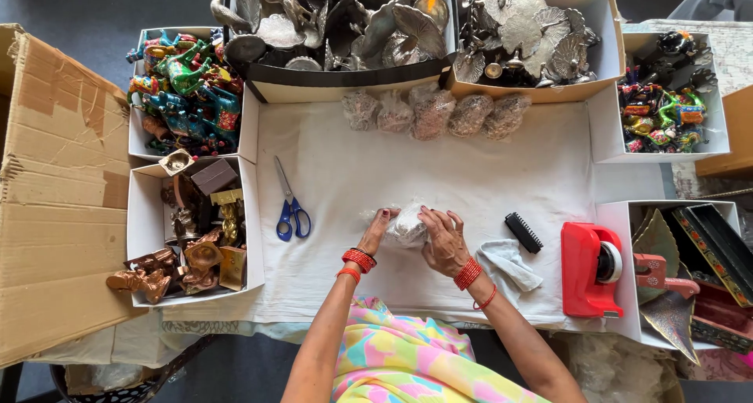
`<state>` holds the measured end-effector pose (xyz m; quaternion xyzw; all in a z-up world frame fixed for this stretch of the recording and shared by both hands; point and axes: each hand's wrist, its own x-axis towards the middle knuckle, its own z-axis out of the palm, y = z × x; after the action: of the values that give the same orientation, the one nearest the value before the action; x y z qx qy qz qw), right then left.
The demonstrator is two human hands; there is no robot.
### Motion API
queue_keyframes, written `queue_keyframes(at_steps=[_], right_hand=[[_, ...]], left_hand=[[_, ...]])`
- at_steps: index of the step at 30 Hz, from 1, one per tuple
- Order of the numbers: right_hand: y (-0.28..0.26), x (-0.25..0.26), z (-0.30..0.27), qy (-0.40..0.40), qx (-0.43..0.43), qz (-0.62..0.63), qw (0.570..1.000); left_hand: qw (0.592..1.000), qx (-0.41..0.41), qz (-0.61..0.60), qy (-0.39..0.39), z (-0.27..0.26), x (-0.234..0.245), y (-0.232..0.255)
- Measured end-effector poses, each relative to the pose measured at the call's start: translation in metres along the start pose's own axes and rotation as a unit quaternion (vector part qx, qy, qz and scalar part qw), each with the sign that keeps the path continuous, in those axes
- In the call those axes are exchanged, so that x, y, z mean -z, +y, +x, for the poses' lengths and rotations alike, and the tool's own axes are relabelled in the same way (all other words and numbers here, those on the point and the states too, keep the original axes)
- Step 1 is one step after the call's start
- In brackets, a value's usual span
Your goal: The person wraps a small decorative item in bubble wrap, folds the edges, and secures it with tape. They then place the wrapped item into a box with other wrapped items. Finally, they pick up a small copper figurine and brush it with a small brush.
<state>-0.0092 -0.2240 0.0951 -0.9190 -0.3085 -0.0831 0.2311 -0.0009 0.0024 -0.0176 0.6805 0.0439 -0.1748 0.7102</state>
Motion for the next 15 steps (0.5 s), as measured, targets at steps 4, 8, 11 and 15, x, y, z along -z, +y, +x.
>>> queue_keyframes(at_steps=[4, 8, 11, 15], right_hand=[[-0.008, -0.002, 0.004, 0.008, -0.006, 0.014, 1.000], [-0.007, -0.022, 0.000, 0.039, -0.039, -0.004, 0.998], [-0.008, -0.036, 0.000, 0.053, -0.068, 0.028, 0.996], [-0.003, -0.050, 0.001, 0.069, -0.103, 0.090, 0.988]], left_hand=[[0.999, -0.035, -0.023, 0.013, -0.006, 0.006, -0.007], [0.990, -0.042, -0.130, 0.037, -0.002, 0.011, -0.045], [0.982, -0.057, -0.178, 0.010, 0.000, 0.017, -0.068], [0.996, -0.040, 0.084, -0.001, -0.028, 0.009, -0.002]])
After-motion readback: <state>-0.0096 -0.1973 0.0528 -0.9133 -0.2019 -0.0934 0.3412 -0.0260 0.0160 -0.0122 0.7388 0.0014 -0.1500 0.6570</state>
